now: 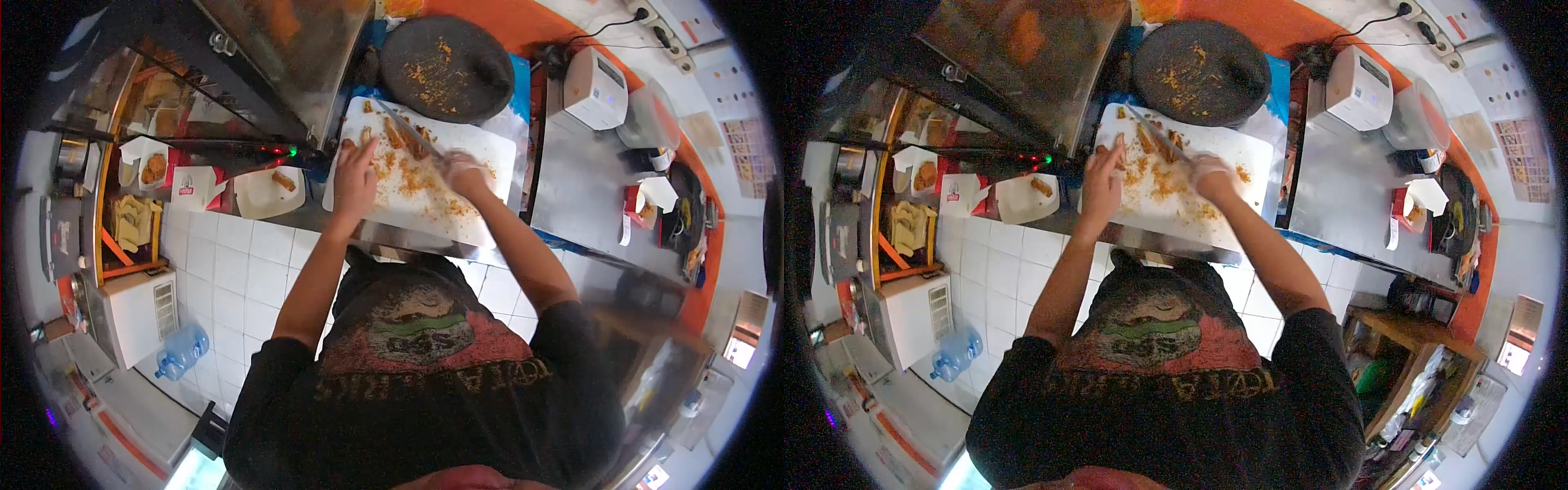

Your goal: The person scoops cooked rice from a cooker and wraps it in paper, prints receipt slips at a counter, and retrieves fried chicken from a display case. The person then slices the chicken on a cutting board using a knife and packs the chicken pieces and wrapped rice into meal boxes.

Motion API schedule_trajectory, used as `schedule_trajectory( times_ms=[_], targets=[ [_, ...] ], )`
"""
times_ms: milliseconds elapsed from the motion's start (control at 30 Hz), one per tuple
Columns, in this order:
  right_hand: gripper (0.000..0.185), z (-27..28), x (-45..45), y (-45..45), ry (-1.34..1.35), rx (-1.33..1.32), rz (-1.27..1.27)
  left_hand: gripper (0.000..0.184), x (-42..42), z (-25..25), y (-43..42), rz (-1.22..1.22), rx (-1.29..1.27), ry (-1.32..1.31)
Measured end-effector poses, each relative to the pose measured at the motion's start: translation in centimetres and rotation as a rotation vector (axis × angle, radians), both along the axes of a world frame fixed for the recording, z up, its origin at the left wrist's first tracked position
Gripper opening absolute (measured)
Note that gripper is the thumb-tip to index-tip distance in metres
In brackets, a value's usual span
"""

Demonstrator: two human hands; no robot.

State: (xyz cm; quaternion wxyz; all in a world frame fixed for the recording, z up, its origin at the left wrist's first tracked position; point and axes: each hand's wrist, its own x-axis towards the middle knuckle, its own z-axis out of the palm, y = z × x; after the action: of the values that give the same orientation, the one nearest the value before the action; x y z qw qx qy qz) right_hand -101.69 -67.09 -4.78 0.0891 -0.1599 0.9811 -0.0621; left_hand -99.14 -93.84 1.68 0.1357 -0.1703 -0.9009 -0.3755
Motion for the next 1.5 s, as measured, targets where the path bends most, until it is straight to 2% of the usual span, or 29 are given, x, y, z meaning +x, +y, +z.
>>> schedule_trajectory(
  times_ms=[33, 67, 133, 167, 200, 267, 300, 333, 400, 467, 500, 600, 667, 700, 800, 833, 900, 933, 967, 1000, 1067, 1133, 1200, 1233, 1300, 1367, 1400, 1467, 1500],
  targets=[
    [0.029, -1.0, 0.4, 2.5, 0.014, -0.068, 0.013, 0.053, 2.9, -0.1, -0.8, -0.017, 0.024, -0.079],
    [0.034, 0.3, 1.1, 4.3, -0.026, 0.040, -0.039, 0.053, 5.5, -0.5, -1.7, -0.035, 0.047, -0.156],
    [0.035, 2.7, 2.4, 6.2, -0.087, 0.090, -0.296, 0.053, 10.4, -1.4, -3.1, 0.006, 0.044, -0.220],
    [0.031, -3.2, 2.5, 10.2, 0.026, 0.069, -0.195, 0.053, 12.8, -2.2, -3.8, 0.034, 0.074, -0.266],
    [0.031, -1.4, 2.8, 9.7, 0.026, 0.071, -0.187, 0.054, 14.7, -3.0, -4.5, 0.062, 0.105, -0.310],
    [0.030, 4.6, 3.7, 8.0, -0.200, -0.069, -0.648, 0.054, 17.4, -4.1, -5.5, 0.095, 0.096, -0.343],
    [0.035, 1.2, 3.5, 9.8, -0.133, -0.108, -0.601, 0.053, 18.3, -4.6, -5.8, 0.120, 0.083, -0.379],
    [0.035, 0.6, 3.4, 9.2, -0.127, -0.107, -0.591, 0.053, 18.5, -4.8, -5.9, 0.129, 0.088, -0.373],
    [0.040, -0.1, 3.5, 6.8, 0.233, -0.330, -0.670, 0.054, 19.0, -5.0, -6.0, 0.171, 0.073, -0.387],
    [0.058, -2.4, 2.5, 3.8, 0.348, -0.354, -0.359, 0.054, 18.2, -2.9, -5.5, 0.163, 0.083, -0.363],
    [0.067, -1.5, 2.0, 0.9, 0.303, -0.457, -0.289, 0.055, 17.7, -2.2, -5.4, 0.150, 0.092, -0.339],
    [0.069, 1.2, -0.8, -6.4, 0.152, -0.457, -0.370, 0.055, 17.1, -2.5, -5.8, 0.162, 0.102, -0.282],
    [0.067, 2.6, -2.5, -8.7, 0.024, -0.234, -0.520, 0.055, 17.0, -1.6, -6.4, 0.177, 0.090, -0.271],
    [0.057, 2.3, -4.2, -8.4, -0.056, -0.188, -0.514, 0.054, 17.0, -1.3, -6.7, 0.190, 0.078, -0.268],
    [0.046, -4.3, -7.9, -6.4, -0.047, -0.120, -0.474, 0.056, 18.4, -2.2, -8.2, 0.309, 0.097, -0.228],
    [0.039, -5.3, -7.3, -5.3, 0.061, -0.303, -0.452, 0.057, 18.9, -2.5, -8.9, 0.331, 0.062, -0.199],
    [0.041, -2.3, -6.3, -4.8, -0.110, -0.530, -0.497, 0.057, 19.9, -2.9, -10.1, 0.404, 0.093, -0.204],
    [0.047, 0.3, -4.3, -5.4, -0.283, -0.947, -0.599, 0.057, 20.5, -3.0, -10.9, 0.451, 0.123, -0.206],
    [0.055, 0.5, -4.3, -5.4, -0.578, -1.224, -0.728, 0.057, 20.9, -3.4, -11.5, 0.515, 0.120, -0.228],
    [0.055, 0.6, -3.4, -6.3, -0.596, -1.220, -0.714, 0.057, 21.1, -3.5, -12.2, 0.534, 0.115, -0.231],
    [0.057, 1.8, -0.6, -7.5, -0.950, -1.569, -0.378, 0.055, 20.4, -4.1, -13.8, 0.672, 0.182, -0.212],
    [0.060, 7.1, 2.7, -14.0, -1.094, -1.490, -0.510, 0.061, 18.0, -5.0, -16.5, 0.765, 0.152, -0.185],
    [0.061, 4.8, 3.3, -19.3, -1.341, -1.538, -0.526, 0.064, 13.9, -5.2, -18.8, 0.880, 0.225, -0.158],
    [0.063, 5.6, 3.7, -22.1, -1.317, -1.595, -0.521, 0.066, 11.9, -5.5, -20.0, 0.920, 0.307, -0.125],
    [0.064, 7.7, 3.9, -26.6, -1.285, -1.659, -0.521, 0.063, 8.0, -5.4, -22.2, 0.860, 0.293, -0.157],
    [0.056, 8.7, 2.8, -28.8, -0.965, -1.337, -0.453, 0.061, 6.8, -6.4, -23.6, 0.782, 0.287, -0.191],
    [0.056, 8.1, 3.0, -28.1, -0.944, -1.343, -0.464, 0.058, 6.2, -7.4, -24.2, 0.805, 0.228, -0.249],
    [0.046, 5.4, 5.1, -25.5, -0.888, -1.709, -0.550, 0.056, 5.4, -8.4, -25.4, 0.816, 0.175, -0.311],
    [0.041, 5.6, 5.6, -23.3, -0.758, -1.691, -0.590, 0.052, 5.5, -8.9, -25.7, 0.825, 0.151, -0.334]
  ],
)
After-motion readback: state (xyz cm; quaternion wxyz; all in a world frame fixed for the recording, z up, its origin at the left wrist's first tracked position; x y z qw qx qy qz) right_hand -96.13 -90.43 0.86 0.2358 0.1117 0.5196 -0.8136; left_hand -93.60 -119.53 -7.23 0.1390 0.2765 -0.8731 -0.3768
